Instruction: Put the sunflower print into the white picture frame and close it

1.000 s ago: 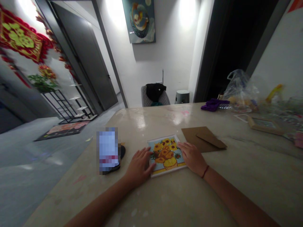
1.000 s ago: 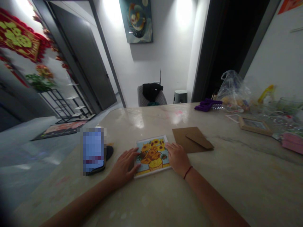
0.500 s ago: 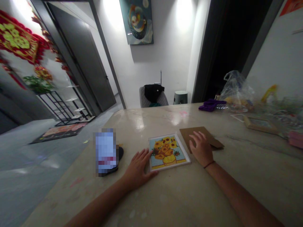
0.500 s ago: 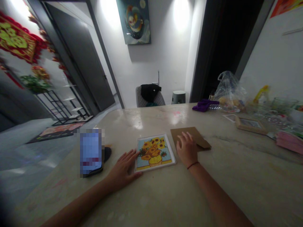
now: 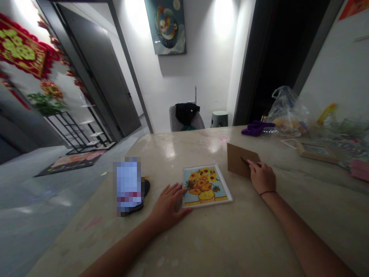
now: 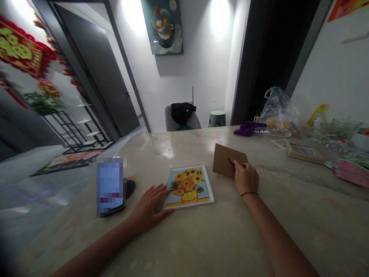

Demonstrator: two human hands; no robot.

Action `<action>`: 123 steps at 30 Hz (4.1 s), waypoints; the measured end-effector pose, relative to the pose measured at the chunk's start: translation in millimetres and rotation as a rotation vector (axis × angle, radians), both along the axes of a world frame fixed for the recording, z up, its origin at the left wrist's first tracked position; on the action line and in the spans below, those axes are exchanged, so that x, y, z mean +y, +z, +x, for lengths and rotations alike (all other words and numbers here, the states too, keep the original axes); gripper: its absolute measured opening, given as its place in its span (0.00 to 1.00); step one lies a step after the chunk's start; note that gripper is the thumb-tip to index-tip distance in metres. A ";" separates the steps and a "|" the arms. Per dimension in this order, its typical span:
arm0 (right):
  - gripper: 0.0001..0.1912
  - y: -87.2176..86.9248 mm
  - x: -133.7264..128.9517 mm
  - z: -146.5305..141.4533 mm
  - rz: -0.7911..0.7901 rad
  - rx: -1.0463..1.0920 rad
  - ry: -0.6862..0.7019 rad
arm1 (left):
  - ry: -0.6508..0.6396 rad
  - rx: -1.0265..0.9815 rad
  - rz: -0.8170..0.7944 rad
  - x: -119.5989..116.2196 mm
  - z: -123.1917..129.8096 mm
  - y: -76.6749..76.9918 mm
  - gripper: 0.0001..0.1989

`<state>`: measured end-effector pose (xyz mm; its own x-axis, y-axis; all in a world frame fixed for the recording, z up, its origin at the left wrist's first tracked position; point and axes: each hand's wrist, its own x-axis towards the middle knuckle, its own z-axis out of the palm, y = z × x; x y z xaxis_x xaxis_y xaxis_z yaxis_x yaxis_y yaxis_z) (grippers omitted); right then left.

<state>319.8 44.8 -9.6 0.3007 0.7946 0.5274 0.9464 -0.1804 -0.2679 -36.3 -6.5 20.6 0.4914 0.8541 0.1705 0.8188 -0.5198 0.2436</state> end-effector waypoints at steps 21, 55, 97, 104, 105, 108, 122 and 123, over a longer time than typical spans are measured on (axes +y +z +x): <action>0.13 38.6 -52.3 -123.9 -0.213 -0.213 0.440 | 0.060 -0.135 0.242 -14.6 20.3 -4.9 0.18; 0.13 25.7 -48.3 -118.1 -0.122 -0.176 0.429 | 0.003 -0.041 0.233 -6.4 14.7 -11.5 0.24; 0.13 16.3 -44.8 -124.4 -0.164 0.002 0.441 | 0.261 -0.380 -0.061 0.8 29.1 -5.1 0.19; 0.13 15.7 -45.3 -124.2 -0.153 -0.006 0.440 | 0.212 -0.315 -0.055 -0.1 30.5 -4.7 0.18; 0.13 15.3 -45.2 -124.0 -0.150 -0.010 0.440 | 0.209 -0.290 -0.046 -1.5 31.0 -4.6 0.19; 0.13 14.7 -45.1 -123.0 -0.143 -0.012 0.452 | 0.212 -0.197 -0.048 -4.6 32.6 -4.7 0.21; 0.15 18.6 -45.9 -121.5 -0.168 0.016 0.501 | 0.072 -0.029 0.068 -7.8 35.0 -7.6 0.32; 0.15 20.2 -46.3 -118.1 -0.183 0.021 0.524 | 0.070 -0.018 0.075 -7.7 34.7 -7.0 0.31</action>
<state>201.8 -1.4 10.5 -0.1506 0.9188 0.3650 0.9167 0.2680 -0.2965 -1.6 -14.2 13.6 0.4273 0.8707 0.2437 0.8497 -0.4788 0.2208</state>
